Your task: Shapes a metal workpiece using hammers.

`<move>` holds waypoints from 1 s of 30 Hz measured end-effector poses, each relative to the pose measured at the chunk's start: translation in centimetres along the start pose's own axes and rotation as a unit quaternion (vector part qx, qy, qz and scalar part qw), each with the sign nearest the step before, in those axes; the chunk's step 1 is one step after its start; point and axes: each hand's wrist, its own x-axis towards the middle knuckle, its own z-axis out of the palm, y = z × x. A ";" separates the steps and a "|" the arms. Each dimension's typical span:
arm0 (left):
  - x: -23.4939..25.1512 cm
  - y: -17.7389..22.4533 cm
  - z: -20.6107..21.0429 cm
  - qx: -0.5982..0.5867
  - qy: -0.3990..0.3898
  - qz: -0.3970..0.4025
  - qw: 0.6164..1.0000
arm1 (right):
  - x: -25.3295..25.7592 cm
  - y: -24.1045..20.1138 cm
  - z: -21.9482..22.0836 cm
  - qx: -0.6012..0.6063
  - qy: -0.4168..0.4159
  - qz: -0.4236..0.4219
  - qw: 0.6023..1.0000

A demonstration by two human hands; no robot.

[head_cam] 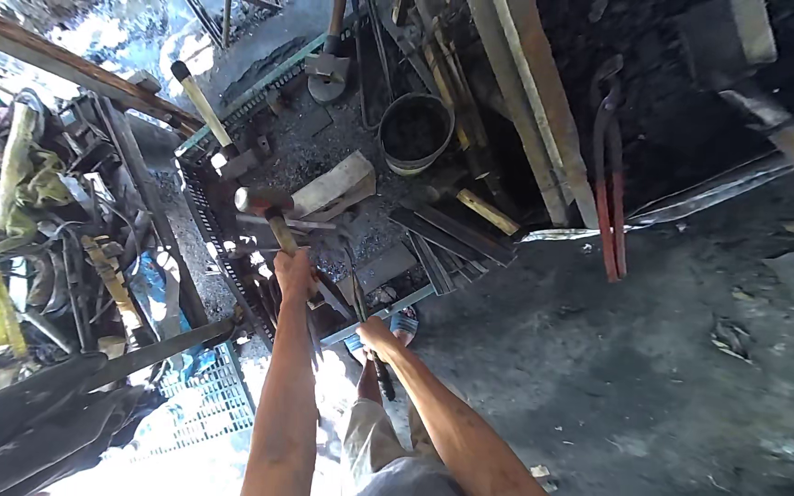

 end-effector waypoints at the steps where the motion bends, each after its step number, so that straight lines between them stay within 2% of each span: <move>1: -0.2 -0.1 -0.8 -0.012 -0.006 -0.002 1.000 | -0.1 0.7 -0.4 -0.024 0.003 -0.006 1.000; 6: -3.0 -2.7 -2.7 -0.048 -0.006 -0.015 0.999 | -0.4 2.2 -3.7 -0.221 0.039 -0.095 0.970; 9: -6.1 -7.1 -3.1 -0.069 -0.011 -0.045 0.997 | 0.0 4.0 -6.5 -0.296 0.069 -0.097 0.948; 13: -9.2 -12.7 -2.6 -0.129 -0.079 -0.127 0.980 | -1.0 7.1 -9.7 -0.358 0.087 -0.072 0.927; 18: -6.9 -19.5 1.6 -0.223 -0.181 -0.279 0.916 | -2.5 12.2 -11.1 -0.488 0.122 0.008 0.864; 23: -3.2 -23.7 8.6 -0.390 -0.269 -0.313 0.823 | -3.1 19.3 -11.2 -0.541 0.168 0.047 0.823; 24: -2.8 -24.0 10.0 -0.405 -0.274 -0.306 0.817 | -3.3 20.5 -11.0 -0.545 0.177 0.057 0.818; 25: -2.3 -24.2 11.2 -0.391 -0.279 -0.288 0.828 | -3.6 21.4 -10.9 -0.545 0.183 0.069 0.816; 26: -1.8 -24.2 12.0 -0.332 -0.291 -0.256 0.860 | -3.7 22.2 -10.8 -0.541 0.187 0.082 0.815; 27: -1.1 -23.9 12.3 -0.212 -0.312 -0.208 0.902 | -3.8 22.8 -10.6 -0.540 0.187 0.095 0.815; 28: -0.4 -23.2 12.2 -0.028 -0.345 -0.147 0.927 | -3.9 23.5 -10.4 -0.536 0.186 0.104 0.817; 29: 0.1 -22.0 11.7 0.164 -0.370 -0.092 0.910 | -3.7 24.2 -10.3 -0.529 0.187 0.106 0.821; 30: 0.5 -20.7 11.0 0.300 -0.381 -0.055 0.873 | -3.4 24.8 -10.1 -0.516 0.189 0.107 0.828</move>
